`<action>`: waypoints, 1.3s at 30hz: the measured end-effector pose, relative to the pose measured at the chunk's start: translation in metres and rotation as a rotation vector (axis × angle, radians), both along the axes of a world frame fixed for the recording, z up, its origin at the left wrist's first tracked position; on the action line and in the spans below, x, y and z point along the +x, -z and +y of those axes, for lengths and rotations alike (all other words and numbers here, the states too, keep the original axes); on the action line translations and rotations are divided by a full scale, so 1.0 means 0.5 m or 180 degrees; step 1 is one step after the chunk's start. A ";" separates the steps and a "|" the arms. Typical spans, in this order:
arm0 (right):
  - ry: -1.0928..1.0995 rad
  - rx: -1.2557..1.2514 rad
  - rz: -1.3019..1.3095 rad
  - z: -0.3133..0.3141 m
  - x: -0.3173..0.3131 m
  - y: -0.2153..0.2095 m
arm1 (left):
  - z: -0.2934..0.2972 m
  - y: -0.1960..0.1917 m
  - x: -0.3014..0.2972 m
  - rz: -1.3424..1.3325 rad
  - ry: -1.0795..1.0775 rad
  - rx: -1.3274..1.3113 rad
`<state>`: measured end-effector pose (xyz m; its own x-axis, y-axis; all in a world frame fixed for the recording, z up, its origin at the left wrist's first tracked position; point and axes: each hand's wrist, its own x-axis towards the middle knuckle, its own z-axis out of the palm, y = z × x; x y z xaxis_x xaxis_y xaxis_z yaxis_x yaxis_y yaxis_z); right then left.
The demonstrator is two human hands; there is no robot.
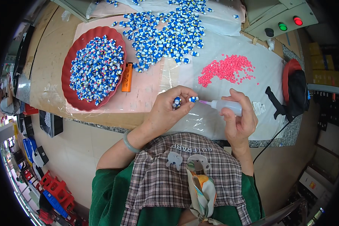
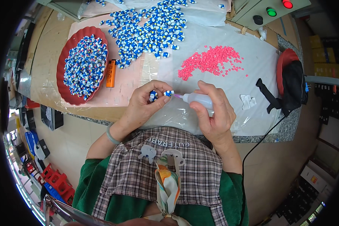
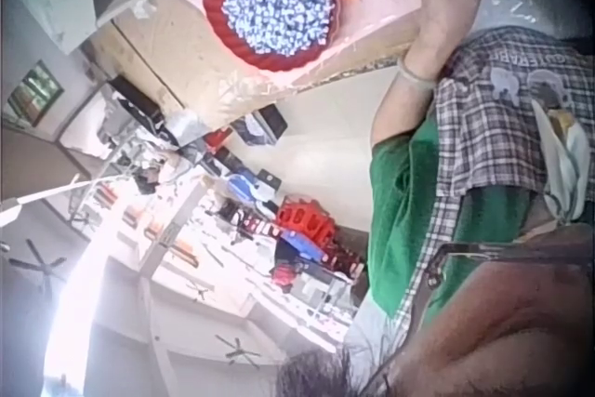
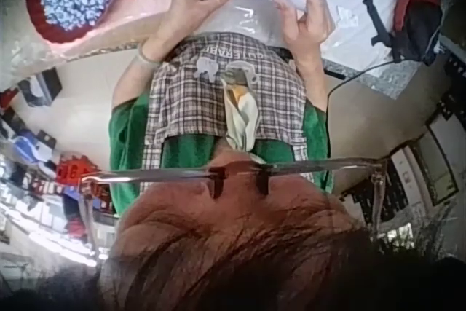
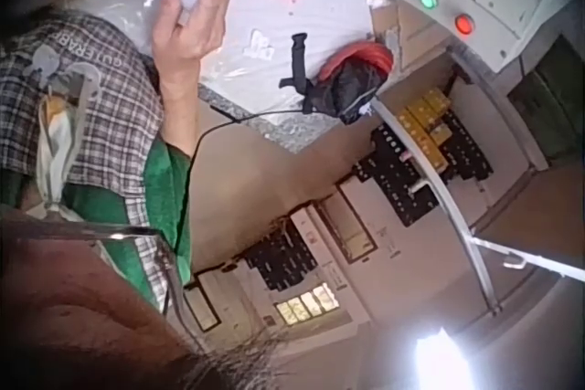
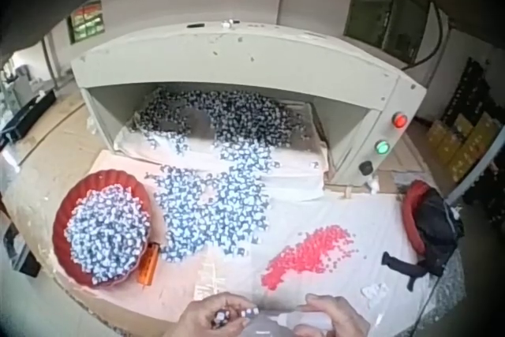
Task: Applying glue to small blue circular plastic parts and attaching small pink decorative components at a factory assembly station.
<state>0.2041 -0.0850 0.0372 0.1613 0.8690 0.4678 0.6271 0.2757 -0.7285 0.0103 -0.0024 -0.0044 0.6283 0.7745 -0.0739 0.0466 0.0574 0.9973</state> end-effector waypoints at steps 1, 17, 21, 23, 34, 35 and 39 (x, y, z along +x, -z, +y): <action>0.0033 -0.0089 0.0020 -0.001 -0.002 -0.003 | 0.000 0.000 0.001 0.0011 -0.0007 -0.0009; 0.0184 -0.0375 0.1510 0.009 0.032 0.015 | 0.003 0.012 -0.004 -0.0122 -0.0084 -0.0194; -0.0084 -0.0564 0.2918 0.037 0.058 0.040 | 0.004 0.013 -0.008 -0.0060 -0.0103 -0.0185; -0.0115 -0.1264 0.2852 0.043 0.067 0.053 | 0.004 0.012 -0.009 0.0008 -0.0140 -0.0141; 0.0503 -0.0949 -0.0698 0.094 0.040 0.080 | 0.002 0.017 -0.008 -0.0013 -0.0119 -0.0233; 0.0453 -0.0977 -0.0654 0.097 0.036 0.076 | 0.001 0.017 -0.008 -0.0012 -0.0116 -0.0227; 0.0210 -0.1048 -0.0660 0.103 0.041 0.079 | 0.002 0.016 -0.009 0.0011 -0.0108 -0.0203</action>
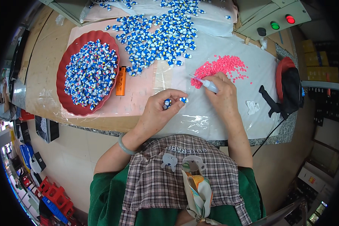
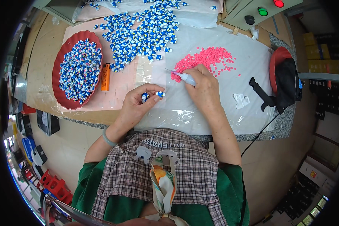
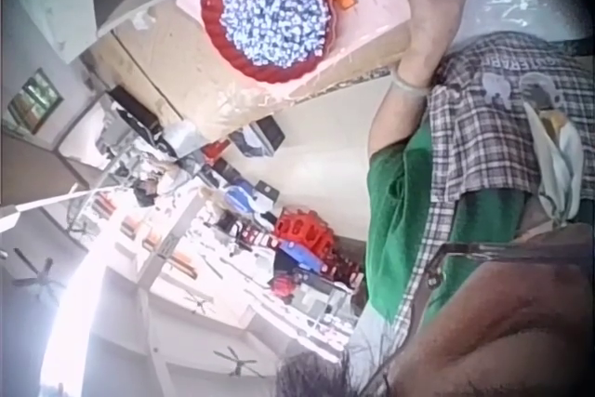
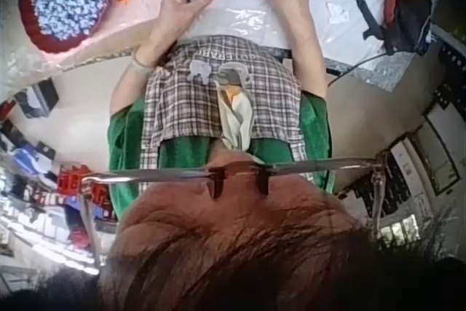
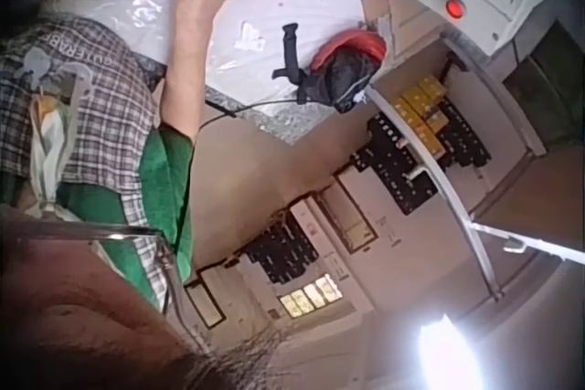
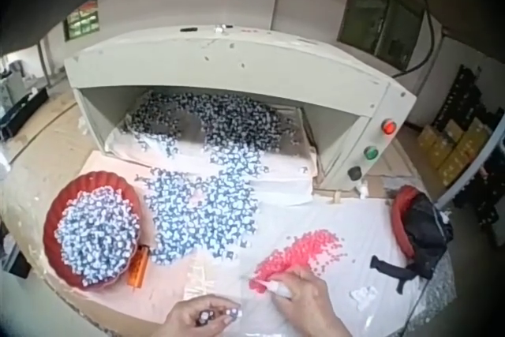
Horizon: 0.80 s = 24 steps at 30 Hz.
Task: Applying glue to small blue circular plastic parts and attaching small pink decorative components at a factory assembly station.
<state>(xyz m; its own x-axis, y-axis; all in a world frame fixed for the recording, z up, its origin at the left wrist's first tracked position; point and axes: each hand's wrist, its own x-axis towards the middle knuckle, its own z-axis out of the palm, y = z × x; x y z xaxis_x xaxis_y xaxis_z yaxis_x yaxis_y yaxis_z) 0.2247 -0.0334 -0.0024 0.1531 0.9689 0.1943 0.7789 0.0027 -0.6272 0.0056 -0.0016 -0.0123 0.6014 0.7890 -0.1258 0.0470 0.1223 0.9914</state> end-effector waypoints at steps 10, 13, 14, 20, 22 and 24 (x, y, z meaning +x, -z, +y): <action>-0.0299 -0.0206 -0.0282 0.006 0.008 -0.019 | 0.003 -0.008 -0.033 0.0003 -0.0293 -0.0147; -0.0336 -0.0321 -0.0299 0.004 0.014 -0.018 | 0.001 -0.010 -0.036 -0.0049 -0.0425 -0.0370; -0.0312 -0.0304 0.0028 0.002 0.016 -0.018 | 0.000 -0.013 -0.037 -0.0054 -0.0425 -0.0551; -0.0200 -0.0756 0.2483 -0.031 -0.004 -0.031 | -0.006 -0.010 -0.017 -0.0107 -0.0099 -0.0326; -0.0290 -0.0744 0.2870 -0.038 -0.016 -0.030 | -0.005 -0.012 -0.008 0.0007 -0.0035 -0.0032; -0.0464 -0.0689 0.3164 -0.041 -0.032 -0.033 | -0.005 -0.016 -0.001 0.0123 0.0035 0.0261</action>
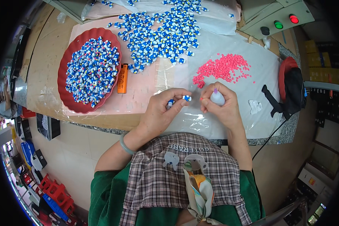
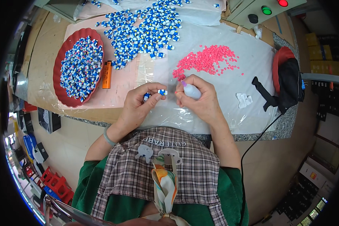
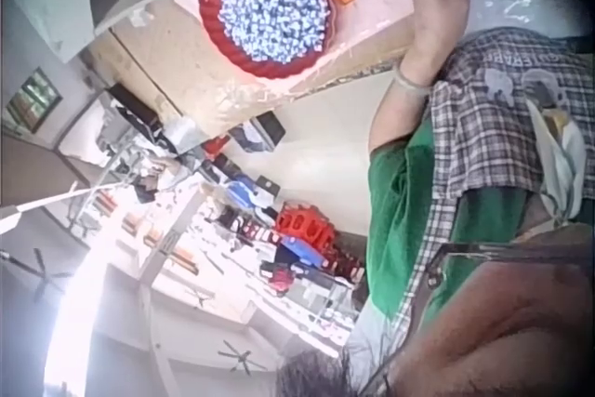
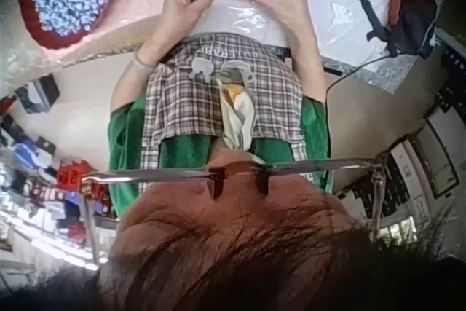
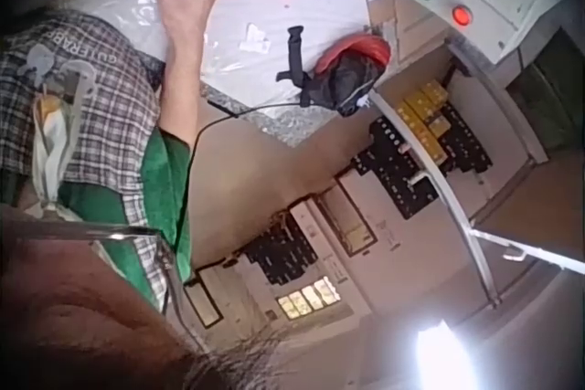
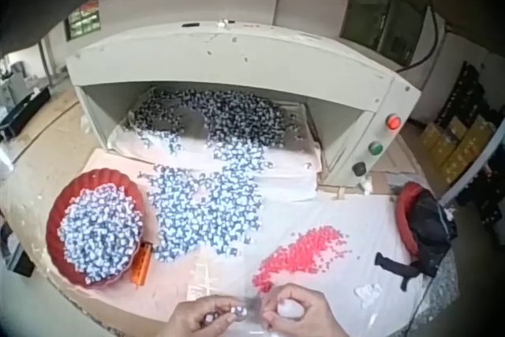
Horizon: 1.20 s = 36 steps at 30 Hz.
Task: Applying glue to small blue circular plastic parts and attaching small pink decorative components at a factory assembly station.
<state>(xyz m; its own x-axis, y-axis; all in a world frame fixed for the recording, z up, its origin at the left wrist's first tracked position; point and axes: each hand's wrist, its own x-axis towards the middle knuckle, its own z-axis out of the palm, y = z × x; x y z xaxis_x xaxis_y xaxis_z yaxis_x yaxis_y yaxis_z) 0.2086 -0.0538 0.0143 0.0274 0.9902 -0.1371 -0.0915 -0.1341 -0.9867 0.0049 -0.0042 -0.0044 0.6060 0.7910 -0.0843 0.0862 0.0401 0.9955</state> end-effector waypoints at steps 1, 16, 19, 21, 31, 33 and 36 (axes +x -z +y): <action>0.0027 -0.0056 -0.0013 -0.002 -0.009 -0.006 | 0.000 -0.001 0.002 0.0037 0.0001 0.0206; 0.0422 -0.0080 -0.0718 -0.005 -0.008 0.015 | 0.001 0.011 0.008 0.0088 -0.0178 0.0065; 0.0395 0.0225 -0.1011 -0.007 -0.019 0.019 | 0.002 0.011 0.007 0.0016 -0.0171 -0.0149; 0.0369 0.0414 -0.1190 -0.005 -0.025 0.019 | 0.001 0.014 0.007 0.0005 -0.0161 -0.0147; 0.0556 0.0791 -0.1630 -0.005 -0.054 0.017 | -0.002 0.008 0.012 -0.0123 -0.0246 -0.0024; 0.0566 0.0781 -0.1657 -0.006 -0.058 0.018 | -0.003 0.010 0.012 -0.0107 -0.0267 0.0039; 0.0594 0.0768 -0.1692 -0.008 -0.061 0.022 | -0.004 0.011 0.014 -0.0121 -0.0281 0.0134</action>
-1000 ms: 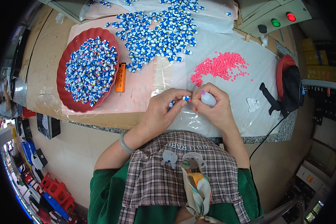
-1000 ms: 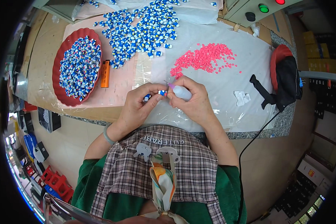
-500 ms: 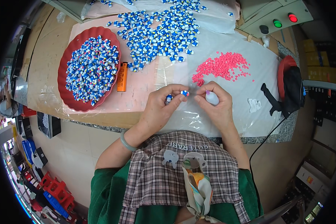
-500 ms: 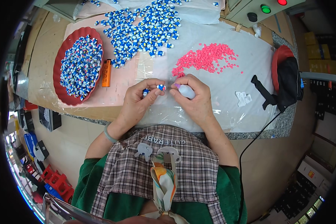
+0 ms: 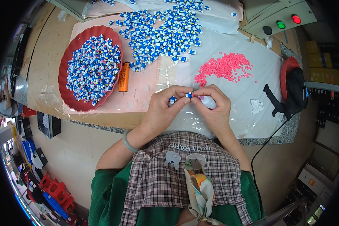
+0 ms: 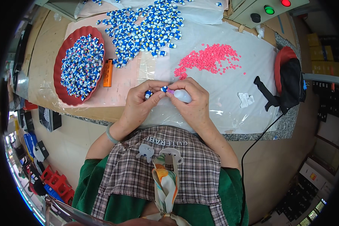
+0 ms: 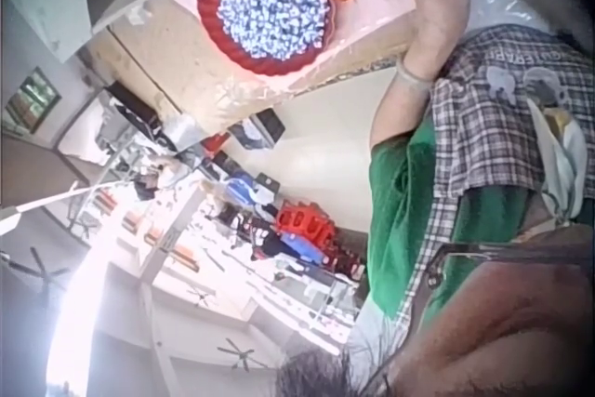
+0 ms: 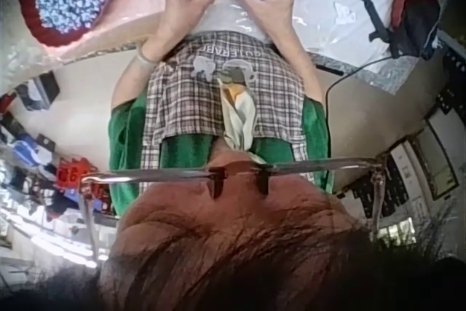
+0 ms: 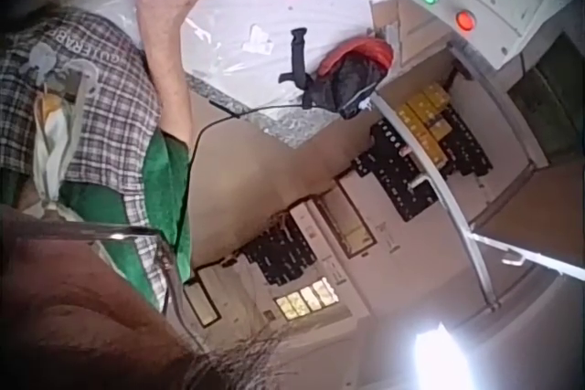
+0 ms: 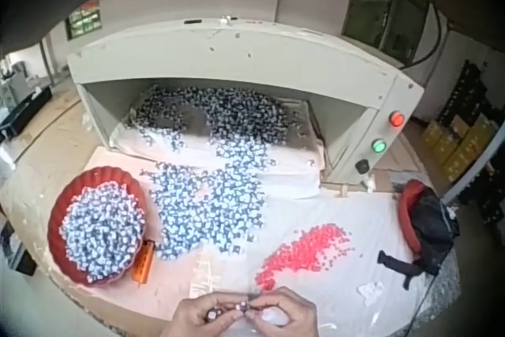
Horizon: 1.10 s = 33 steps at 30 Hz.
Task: Applying glue to small blue circular plastic parts and attaching small pink decorative components at a factory assembly station.
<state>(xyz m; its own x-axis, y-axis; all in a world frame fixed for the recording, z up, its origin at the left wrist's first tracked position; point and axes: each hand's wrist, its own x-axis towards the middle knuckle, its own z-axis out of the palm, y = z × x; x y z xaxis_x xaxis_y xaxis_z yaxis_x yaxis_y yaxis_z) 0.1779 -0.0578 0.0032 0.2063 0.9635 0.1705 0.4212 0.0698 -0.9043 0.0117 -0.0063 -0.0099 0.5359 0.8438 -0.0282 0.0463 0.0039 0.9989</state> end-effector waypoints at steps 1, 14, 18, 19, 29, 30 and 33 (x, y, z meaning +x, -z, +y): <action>0.0015 0.0000 -0.0007 -0.001 0.000 0.002 | 0.000 0.000 0.000 0.0016 0.0002 0.0012; -0.0176 0.0265 -0.0333 0.001 0.010 0.003 | 0.000 -0.008 0.000 0.0085 0.0083 -0.0087; -0.0275 0.0197 -0.0482 0.002 0.016 -0.001 | -0.002 -0.004 0.000 0.0069 0.0105 -0.0130; -0.0312 0.0122 -0.0509 0.002 0.017 -0.001 | 0.000 -0.004 0.000 0.0123 0.0153 -0.0110; -0.0172 -0.0475 0.0600 0.005 0.029 0.013 | 0.000 0.001 0.000 0.0072 0.0247 -0.0171; -0.0138 -0.0794 0.0817 0.004 0.030 0.010 | 0.000 0.000 0.000 0.0071 0.0246 -0.0170; -0.0046 -0.0933 0.0920 0.002 0.036 0.016 | 0.003 -0.005 -0.002 0.0045 0.0239 -0.0178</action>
